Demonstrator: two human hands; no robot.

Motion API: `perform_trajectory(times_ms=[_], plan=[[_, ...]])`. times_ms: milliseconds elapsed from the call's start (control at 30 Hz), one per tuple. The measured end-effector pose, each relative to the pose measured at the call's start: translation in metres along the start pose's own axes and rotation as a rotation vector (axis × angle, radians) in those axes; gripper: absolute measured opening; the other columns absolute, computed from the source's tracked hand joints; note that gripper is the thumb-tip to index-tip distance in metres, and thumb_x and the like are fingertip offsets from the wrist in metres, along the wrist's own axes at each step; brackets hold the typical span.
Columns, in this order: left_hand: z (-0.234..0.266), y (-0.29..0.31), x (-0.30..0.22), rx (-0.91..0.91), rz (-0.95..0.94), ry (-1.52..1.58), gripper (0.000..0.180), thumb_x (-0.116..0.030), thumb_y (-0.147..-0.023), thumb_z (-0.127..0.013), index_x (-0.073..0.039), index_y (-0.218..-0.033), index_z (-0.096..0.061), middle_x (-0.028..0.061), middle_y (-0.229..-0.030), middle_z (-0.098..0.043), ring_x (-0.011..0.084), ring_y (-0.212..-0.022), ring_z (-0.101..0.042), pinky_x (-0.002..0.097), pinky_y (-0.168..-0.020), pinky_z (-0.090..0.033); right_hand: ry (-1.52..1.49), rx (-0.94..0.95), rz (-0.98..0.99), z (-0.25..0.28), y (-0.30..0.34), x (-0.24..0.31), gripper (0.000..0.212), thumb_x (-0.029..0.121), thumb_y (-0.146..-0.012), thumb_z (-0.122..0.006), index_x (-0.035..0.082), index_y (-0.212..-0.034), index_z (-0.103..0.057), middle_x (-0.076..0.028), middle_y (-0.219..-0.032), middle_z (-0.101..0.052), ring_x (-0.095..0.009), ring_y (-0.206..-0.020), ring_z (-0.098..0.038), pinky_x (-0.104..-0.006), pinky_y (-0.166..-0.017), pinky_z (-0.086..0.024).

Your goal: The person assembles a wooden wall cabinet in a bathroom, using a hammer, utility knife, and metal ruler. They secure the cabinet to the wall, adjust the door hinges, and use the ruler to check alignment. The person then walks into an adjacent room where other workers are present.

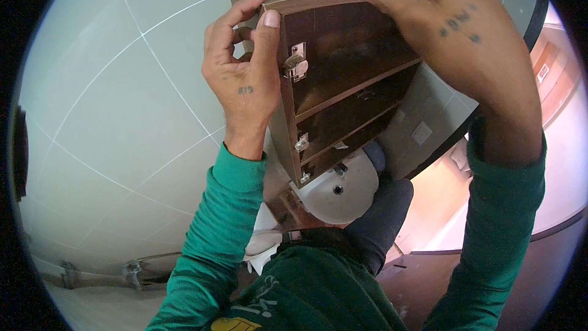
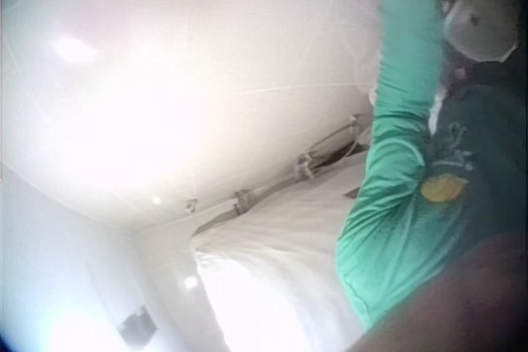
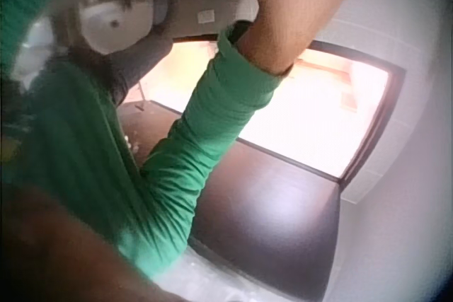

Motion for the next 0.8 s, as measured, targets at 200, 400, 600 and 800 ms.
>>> perform_trajectory(times_ms=[200,400,600,800], plan=[[0.0,-0.011,-0.002,0.055,-0.217,-0.114,0.017,-0.007,-0.09,-0.079,-0.011,-0.106,-0.082,0.0059,-0.106,-0.064,0.0102,-0.082,-0.063,0.0206,-0.056,-0.048,-0.158,0.29,-0.068,0.0,0.013,-0.078,0.056,0.045,-0.103,-0.065,0.004,-0.141,-0.067,-0.023,-0.133,-0.07,-0.034,-0.129,-0.066,-0.0473,-0.118,-0.044],[-0.001,-0.022,-0.004,0.208,-0.11,-0.1,0.023,-0.008,-0.09,-0.079,-0.01,-0.112,-0.081,0.005,-0.11,-0.062,0.0098,-0.086,-0.061,0.0204,-0.058,-0.048,-0.201,0.28,-0.062,-0.013,0.021,-0.089,0.058,0.045,-0.103,-0.065,0.002,-0.143,-0.064,-0.022,-0.133,-0.071,-0.032,-0.128,-0.067,-0.041,-0.114,-0.047],[0.002,-0.017,0.014,0.192,0.143,-0.021,0.03,-0.017,-0.088,-0.083,-0.009,-0.116,-0.079,0.0041,-0.115,-0.059,0.0102,-0.09,-0.059,0.0225,-0.063,-0.05,-0.021,0.225,0.02,-0.019,0.012,-0.062,0.05,0.041,-0.106,-0.06,0.011,-0.146,-0.064,-0.02,-0.127,-0.073,-0.033,-0.116,-0.071,-0.0407,-0.108,-0.051],[-0.005,-0.033,-0.005,0.169,0.019,-0.226,0.018,-0.017,-0.087,-0.085,-0.005,-0.099,-0.08,0.0061,-0.105,-0.067,0.0156,-0.094,-0.063,0.0272,-0.077,-0.052,0.008,0.258,0.033,-0.018,0.034,-0.094,0.049,0.043,-0.104,-0.061,0.016,-0.144,-0.066,-0.018,-0.108,-0.072,-0.03,-0.099,-0.068,-0.0463,-0.094,-0.051]])
Point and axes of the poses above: each hand's wrist, its own y-axis away from the middle knuckle, its own z-axis out of the back of the hand, x = y × z, the point moved 6 cm from there along -y, towards the middle knuckle
